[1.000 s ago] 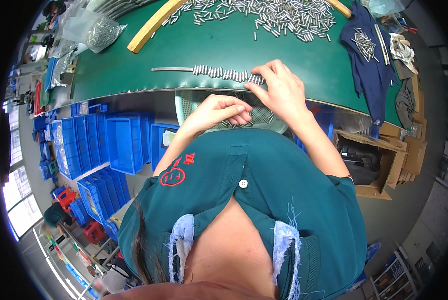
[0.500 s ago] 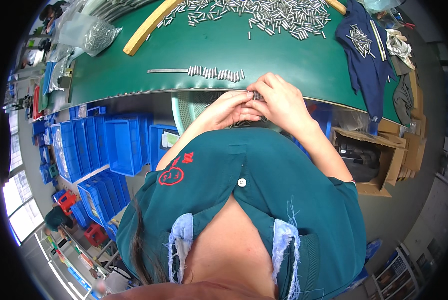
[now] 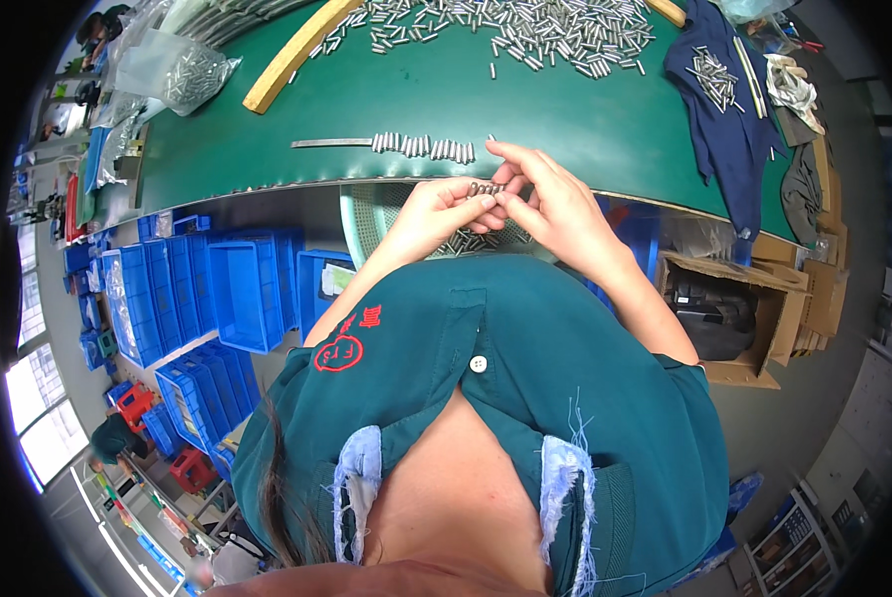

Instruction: The person threads small metal pins onto a thin metal rod by hand at a workbench.

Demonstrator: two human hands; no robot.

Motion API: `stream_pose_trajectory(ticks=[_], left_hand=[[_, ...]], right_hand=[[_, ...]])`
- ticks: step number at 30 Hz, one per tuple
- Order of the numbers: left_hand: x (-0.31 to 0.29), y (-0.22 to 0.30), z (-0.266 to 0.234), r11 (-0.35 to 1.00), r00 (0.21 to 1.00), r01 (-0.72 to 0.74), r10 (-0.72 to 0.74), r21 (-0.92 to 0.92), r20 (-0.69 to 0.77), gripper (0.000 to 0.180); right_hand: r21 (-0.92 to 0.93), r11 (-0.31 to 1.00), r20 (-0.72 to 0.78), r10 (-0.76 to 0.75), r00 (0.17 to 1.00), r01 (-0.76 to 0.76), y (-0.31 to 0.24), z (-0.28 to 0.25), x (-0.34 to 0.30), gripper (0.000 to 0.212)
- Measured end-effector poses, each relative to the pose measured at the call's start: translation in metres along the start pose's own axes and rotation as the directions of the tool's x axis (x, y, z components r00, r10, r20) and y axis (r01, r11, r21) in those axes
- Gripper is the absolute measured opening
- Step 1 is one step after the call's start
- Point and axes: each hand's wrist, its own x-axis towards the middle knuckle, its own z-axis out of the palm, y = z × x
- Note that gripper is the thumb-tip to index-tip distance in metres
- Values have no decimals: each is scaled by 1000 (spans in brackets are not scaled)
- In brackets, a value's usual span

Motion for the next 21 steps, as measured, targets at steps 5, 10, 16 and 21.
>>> stream_pose_trajectory(ticks=[5,10,16,21], left_hand=[[-6,10,-3,1000,1000,-11,11,10,4,26],[-9,15,-5,995,997,71,-68,-64,44,28],[-11,17,-5,994,996,89,-87,-68,31,27],[-9,15,-6,999,999,48,-48,10,16,26]], right_hand=[[151,988,29,32,999,-36,1,2,3,53],[257,963,59,69,996,-82,-1,1,4,53],[378,916,104,103,989,-135,2,-1,7,43],[34,997,-73,-68,995,71,7,7,12,19]])
